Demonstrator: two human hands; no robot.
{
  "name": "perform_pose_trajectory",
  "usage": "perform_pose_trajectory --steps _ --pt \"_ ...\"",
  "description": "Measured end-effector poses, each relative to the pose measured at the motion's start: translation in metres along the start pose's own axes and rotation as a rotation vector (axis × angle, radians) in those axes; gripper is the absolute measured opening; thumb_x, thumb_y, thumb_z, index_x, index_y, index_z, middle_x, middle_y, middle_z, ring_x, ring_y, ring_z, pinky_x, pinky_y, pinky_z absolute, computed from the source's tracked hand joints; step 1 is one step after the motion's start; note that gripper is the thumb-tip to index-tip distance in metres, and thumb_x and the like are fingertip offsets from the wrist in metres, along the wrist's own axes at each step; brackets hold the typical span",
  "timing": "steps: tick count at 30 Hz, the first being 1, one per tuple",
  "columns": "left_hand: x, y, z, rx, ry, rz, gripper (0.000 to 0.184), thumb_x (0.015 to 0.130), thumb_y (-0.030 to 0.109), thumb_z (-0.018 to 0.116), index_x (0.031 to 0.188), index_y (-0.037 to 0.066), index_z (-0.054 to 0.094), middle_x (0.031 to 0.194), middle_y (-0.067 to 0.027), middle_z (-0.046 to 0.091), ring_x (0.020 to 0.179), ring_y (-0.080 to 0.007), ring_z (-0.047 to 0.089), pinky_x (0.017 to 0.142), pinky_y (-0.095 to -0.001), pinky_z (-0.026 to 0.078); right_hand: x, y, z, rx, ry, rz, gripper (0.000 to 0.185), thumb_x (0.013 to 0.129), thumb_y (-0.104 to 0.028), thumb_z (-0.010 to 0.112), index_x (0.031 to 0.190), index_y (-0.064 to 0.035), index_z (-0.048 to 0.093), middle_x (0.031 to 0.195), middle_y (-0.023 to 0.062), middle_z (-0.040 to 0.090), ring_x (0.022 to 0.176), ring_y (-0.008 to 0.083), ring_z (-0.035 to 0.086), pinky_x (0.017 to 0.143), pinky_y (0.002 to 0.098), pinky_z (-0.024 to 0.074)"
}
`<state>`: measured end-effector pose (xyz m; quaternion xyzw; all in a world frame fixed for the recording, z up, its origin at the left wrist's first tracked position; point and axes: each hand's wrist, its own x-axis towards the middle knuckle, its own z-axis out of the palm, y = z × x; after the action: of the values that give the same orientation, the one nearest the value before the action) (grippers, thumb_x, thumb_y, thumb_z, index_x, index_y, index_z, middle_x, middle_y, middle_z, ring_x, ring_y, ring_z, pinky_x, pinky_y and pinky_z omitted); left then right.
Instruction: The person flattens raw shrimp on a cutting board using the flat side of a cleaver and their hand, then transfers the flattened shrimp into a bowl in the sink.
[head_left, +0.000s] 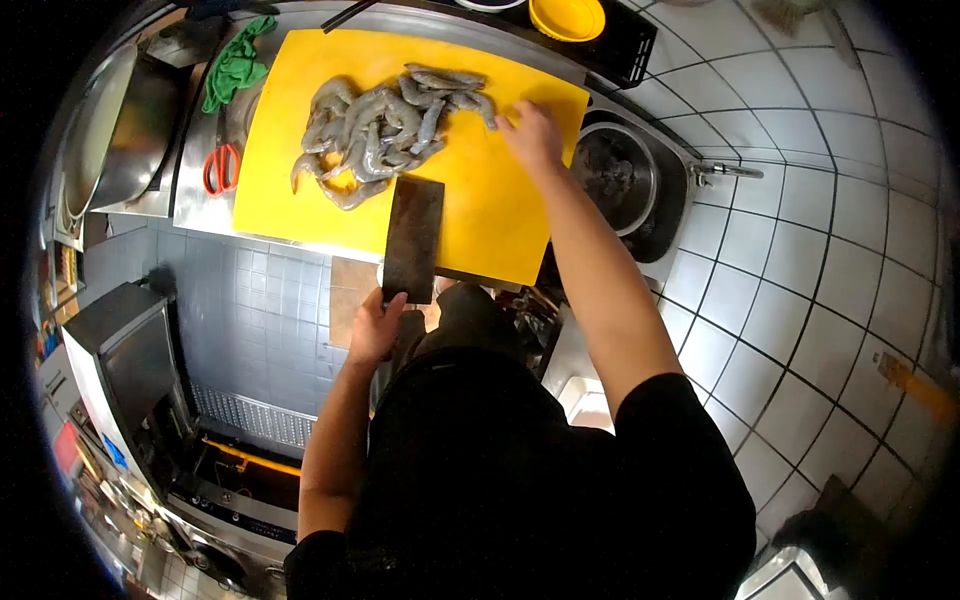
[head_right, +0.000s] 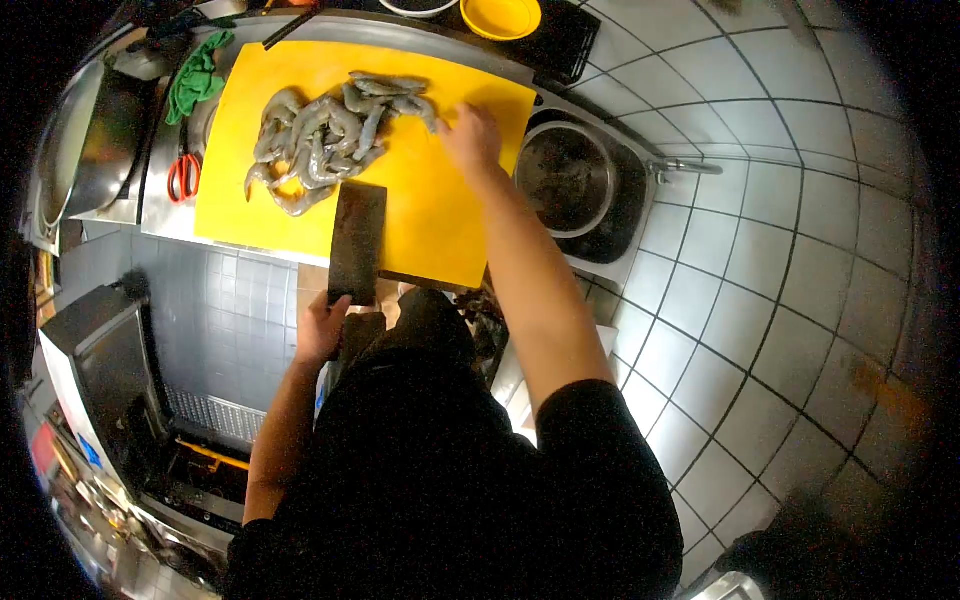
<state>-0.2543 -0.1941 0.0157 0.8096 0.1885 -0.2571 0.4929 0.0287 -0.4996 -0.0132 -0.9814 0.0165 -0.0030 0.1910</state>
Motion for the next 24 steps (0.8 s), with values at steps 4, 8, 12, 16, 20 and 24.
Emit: perform_pose_trajectory --steps 4,8,12,16,20,24 --pt "-0.004 0.004 0.002 0.035 0.071 0.153 0.034 0.100 0.029 0.070 0.094 -0.004 0.063 0.077 -0.0242 0.068 0.065 -0.0308 0.068 0.063 -0.0455 0.051 0.029 -0.038 0.016 0.064 -0.126 0.167 0.039 0.086 -0.034 0.075 0.116 -0.0095 0.071 0.116 0.0195 0.073 0.111 0.0386 0.069 0.097 0.0485 0.0549" --pt "-0.007 0.014 -0.002 -0.122 0.002 0.025 0.035 0.101 0.029 0.070 0.093 -0.004 0.063 0.075 -0.0227 0.067 0.063 -0.0279 0.066 0.061 -0.0435 0.051 0.026 -0.032 -0.007 0.052 -0.252 0.287 0.038 0.084 -0.030 0.076 0.114 -0.0075 0.070 0.119 0.0181 0.073 0.111 0.0380 0.070 0.096 0.0460 0.0559" --pt "0.001 -0.014 0.004 -0.107 0.025 0.131 0.036 0.101 0.029 0.070 0.090 -0.004 0.062 0.070 -0.0191 0.066 0.060 -0.0241 0.066 0.058 -0.0406 0.050 -0.038 -0.007 -0.042 -0.066 0.048 0.080 0.034 0.087 -0.023 0.074 0.115 -0.0065 0.068 0.108 0.0173 0.072 0.105 0.0387 0.069 0.086 0.0482 0.0567" --pt "0.005 -0.018 0.000 -0.146 -0.036 0.065 0.036 0.102 0.031 0.069 0.092 -0.003 0.061 0.068 -0.0178 0.065 0.058 -0.0245 0.066 0.057 -0.0414 0.050 -0.111 -0.012 -0.041 -0.252 -0.091 -0.129 0.041 0.091 -0.024 0.074 0.128 -0.0083 0.065 0.111 0.0159 0.072 0.110 0.0360 0.067 0.089 0.0471 0.0561" --pt "0.014 -0.034 -0.001 -0.091 -0.052 0.127 0.038 0.102 0.034 0.067 0.096 -0.003 0.061 0.067 -0.0185 0.064 0.057 -0.0268 0.066 0.058 -0.0439 0.051 -0.145 -0.039 -0.025 -0.117 -0.363 -0.082 0.061 0.090 -0.026 0.078 0.144 -0.0090 0.056 0.115 0.0163 0.072 0.111 0.0351 0.068 0.091 0.0455 0.0561" --pt "0.012 -0.023 -0.013 -0.092 -0.114 0.066 0.040 0.102 0.037 0.066 0.099 -0.003 0.062 0.072 -0.0203 0.066 0.065 -0.0302 0.068 0.063 -0.0448 0.052 -0.150 -0.045 -0.027 0.013 -0.458 0.028 0.069 0.087 -0.024 0.081 0.148 -0.0078 0.053 0.121 0.0166 0.071 0.111 0.0349 0.069 0.092 0.0451 0.0559"
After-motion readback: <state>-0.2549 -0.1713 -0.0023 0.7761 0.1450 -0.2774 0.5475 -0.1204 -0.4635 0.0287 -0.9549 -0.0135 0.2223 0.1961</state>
